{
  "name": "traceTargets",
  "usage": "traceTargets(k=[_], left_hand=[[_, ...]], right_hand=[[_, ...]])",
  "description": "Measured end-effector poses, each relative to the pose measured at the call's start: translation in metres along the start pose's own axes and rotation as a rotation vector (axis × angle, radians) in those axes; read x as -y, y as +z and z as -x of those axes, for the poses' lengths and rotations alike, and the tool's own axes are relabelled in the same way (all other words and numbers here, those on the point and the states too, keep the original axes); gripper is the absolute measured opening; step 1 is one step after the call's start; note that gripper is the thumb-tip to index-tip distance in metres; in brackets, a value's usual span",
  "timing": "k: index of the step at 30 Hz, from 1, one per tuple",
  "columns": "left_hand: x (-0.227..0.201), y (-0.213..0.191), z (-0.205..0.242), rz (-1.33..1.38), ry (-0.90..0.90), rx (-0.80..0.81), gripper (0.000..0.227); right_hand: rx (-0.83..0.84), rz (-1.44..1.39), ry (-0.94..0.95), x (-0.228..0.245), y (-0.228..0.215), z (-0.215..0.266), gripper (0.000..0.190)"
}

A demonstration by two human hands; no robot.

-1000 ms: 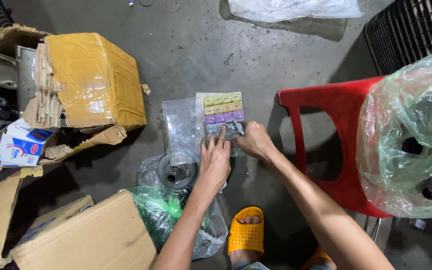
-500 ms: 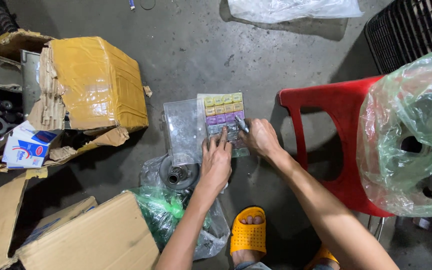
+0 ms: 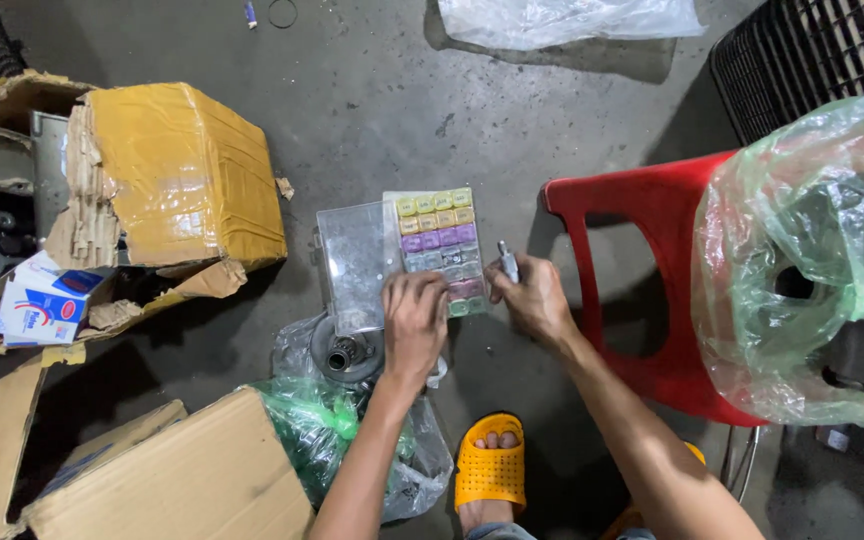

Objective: The person assembles small metal components into a plastic organizer box, then places a camshaft into a cylinder head resting on their lap. They wipe the cylinder head with a cloth and install a metal bracket over the camshaft, securing it with a hammer.

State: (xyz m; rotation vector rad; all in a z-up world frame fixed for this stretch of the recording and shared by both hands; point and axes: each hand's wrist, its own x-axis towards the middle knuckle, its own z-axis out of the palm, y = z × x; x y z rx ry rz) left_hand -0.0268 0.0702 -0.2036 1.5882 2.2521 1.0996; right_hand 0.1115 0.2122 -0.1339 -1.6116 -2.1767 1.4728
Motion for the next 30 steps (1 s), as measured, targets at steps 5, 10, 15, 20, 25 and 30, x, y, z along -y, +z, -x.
traceTargets(k=[5,10,15,20,25,30], left_hand=[[-0.004,-0.001,-0.014,0.0,-0.022,-0.098,0.009],[-0.059,-0.026,-0.023,0.605,-0.434,-0.1,0.017],[-0.065,-0.021,-0.006,0.922,-0.548,-0.01,0.02],[-0.08,-0.03,-0.009,1.37,-1.013,-0.072,0.02],[-0.071,-0.037,0.003,1.411,-1.12,0.007,0.016],[-0.062,-0.045,0.008,1.505,-1.094,0.064,0.019]], right_hand=[[0.042,-0.223,0.06,-0.003,-0.003,0.023,0.013],[0.01,-0.484,0.087,-0.017,0.002,0.025,0.013],[0.044,-0.613,0.054,0.009,-0.008,0.036,0.017],[0.062,-0.318,-0.336,0.032,-0.02,0.044,0.003],[0.021,0.043,-0.691,0.046,-0.031,0.055,0.016],[0.049,0.204,-0.865,0.056,-0.04,0.058,0.03]])
